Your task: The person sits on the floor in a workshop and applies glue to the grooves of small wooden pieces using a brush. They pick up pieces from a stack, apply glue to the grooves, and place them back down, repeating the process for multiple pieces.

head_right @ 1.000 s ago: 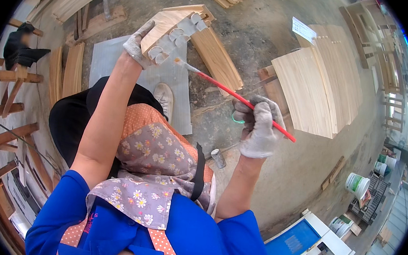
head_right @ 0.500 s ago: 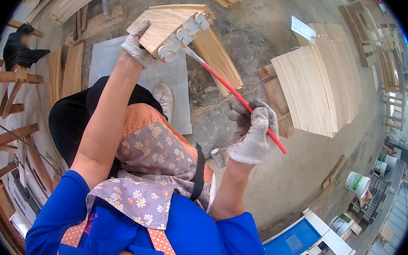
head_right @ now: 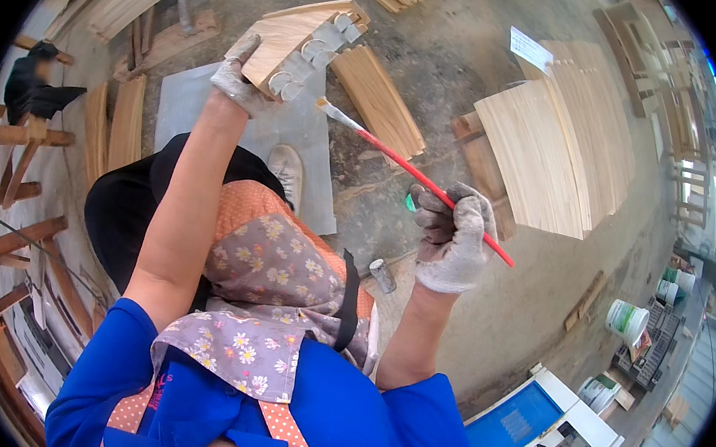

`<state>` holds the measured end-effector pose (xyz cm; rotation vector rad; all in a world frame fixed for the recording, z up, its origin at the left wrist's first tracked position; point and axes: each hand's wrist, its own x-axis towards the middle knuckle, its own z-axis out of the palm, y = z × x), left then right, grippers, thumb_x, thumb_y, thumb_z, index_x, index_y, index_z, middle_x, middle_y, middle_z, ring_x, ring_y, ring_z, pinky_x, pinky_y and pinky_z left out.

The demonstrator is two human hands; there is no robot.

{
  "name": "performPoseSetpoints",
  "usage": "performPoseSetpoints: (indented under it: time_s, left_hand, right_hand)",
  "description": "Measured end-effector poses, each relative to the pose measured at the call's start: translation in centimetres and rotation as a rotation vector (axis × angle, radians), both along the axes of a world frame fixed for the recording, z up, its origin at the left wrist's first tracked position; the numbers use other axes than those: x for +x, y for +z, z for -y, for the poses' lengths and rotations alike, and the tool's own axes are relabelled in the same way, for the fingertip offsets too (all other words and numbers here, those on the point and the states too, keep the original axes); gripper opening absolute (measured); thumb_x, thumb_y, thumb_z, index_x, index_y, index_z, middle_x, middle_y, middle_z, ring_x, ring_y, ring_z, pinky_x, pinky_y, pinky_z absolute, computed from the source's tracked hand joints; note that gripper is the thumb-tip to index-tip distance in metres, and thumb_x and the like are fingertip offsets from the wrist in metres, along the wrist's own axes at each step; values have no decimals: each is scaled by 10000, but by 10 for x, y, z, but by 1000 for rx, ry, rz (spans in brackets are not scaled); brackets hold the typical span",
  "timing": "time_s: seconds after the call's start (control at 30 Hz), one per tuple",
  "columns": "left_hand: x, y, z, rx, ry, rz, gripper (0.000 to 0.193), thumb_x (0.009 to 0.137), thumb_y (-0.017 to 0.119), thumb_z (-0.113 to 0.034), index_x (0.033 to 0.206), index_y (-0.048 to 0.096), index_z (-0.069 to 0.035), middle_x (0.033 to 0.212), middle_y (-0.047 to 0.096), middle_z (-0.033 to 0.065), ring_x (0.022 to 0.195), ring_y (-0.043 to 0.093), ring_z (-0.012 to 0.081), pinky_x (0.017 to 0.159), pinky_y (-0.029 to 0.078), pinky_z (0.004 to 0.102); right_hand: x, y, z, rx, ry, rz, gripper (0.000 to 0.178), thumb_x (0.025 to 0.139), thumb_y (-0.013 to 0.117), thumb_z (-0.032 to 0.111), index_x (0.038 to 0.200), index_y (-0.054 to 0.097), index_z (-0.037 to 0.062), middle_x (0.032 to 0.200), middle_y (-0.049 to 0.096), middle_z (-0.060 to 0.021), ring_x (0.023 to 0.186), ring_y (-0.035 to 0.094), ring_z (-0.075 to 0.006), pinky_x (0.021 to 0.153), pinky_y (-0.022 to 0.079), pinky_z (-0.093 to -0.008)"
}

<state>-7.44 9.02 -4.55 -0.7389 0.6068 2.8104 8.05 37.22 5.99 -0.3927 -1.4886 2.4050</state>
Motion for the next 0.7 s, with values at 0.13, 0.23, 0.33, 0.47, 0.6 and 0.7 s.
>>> performPoseSetpoints:
  time_s: [0.13, 0.23, 0.33, 0.47, 0.6, 0.7]
  left_hand:
    - [2, 7, -8, -62, 8, 73, 445, 748, 656, -344, 1105, 514, -119, 1042, 608, 55, 885, 603, 249, 625, 479, 453]
    - [1, 8, -7, -37, 5, 78, 446, 743, 661, -342, 1105, 515, -126, 1032, 612, 57, 871, 602, 245, 608, 466, 448]
    - [-2, 1, -3, -40, 7, 94, 454, 738, 668, -337, 1106, 515, -122, 1027, 615, 63, 871, 604, 242, 614, 471, 450]
    - [-1, 1, -3, -78, 5, 94, 461, 719, 686, -341, 1092, 522, -126, 1016, 618, 58, 857, 604, 235, 596, 459, 433]
    - [2, 16, -17, -53, 103, 120, 452, 703, 698, -350, 1070, 529, -147, 1004, 619, 51, 822, 594, 224, 547, 398, 392]
    - [-1, 6, -6, -69, 18, 179, 436, 716, 688, -353, 1068, 528, -152, 997, 621, 55, 797, 594, 223, 527, 370, 379]
  right_hand:
    - [-1, 0, 8, -126, -7, -63, 176, 833, 488, 93, 906, 539, -58, 721, 608, -192, 610, 618, -255, 498, 487, -280]
    - [-3, 3, 11, -41, 26, 1, 176, 830, 488, 87, 917, 533, -59, 722, 607, -191, 606, 617, -266, 502, 485, -286]
    - [-2, -2, -4, -120, 42, -56, 197, 834, 488, 110, 935, 529, -53, 720, 614, -207, 593, 616, -255, 513, 495, -287]
    - [-1, 5, 9, -103, 91, -52, 190, 832, 480, 112, 918, 540, -46, 728, 621, -208, 594, 625, -248, 521, 521, -293]
    - [-1, 9, 16, 5, 86, 21, 175, 833, 472, 92, 905, 543, -51, 726, 612, -173, 618, 635, -256, 483, 515, -292]
    - [0, 3, 0, 39, 32, 15, 178, 829, 475, 102, 895, 538, -51, 694, 592, -151, 603, 630, -270, 489, 523, -319]
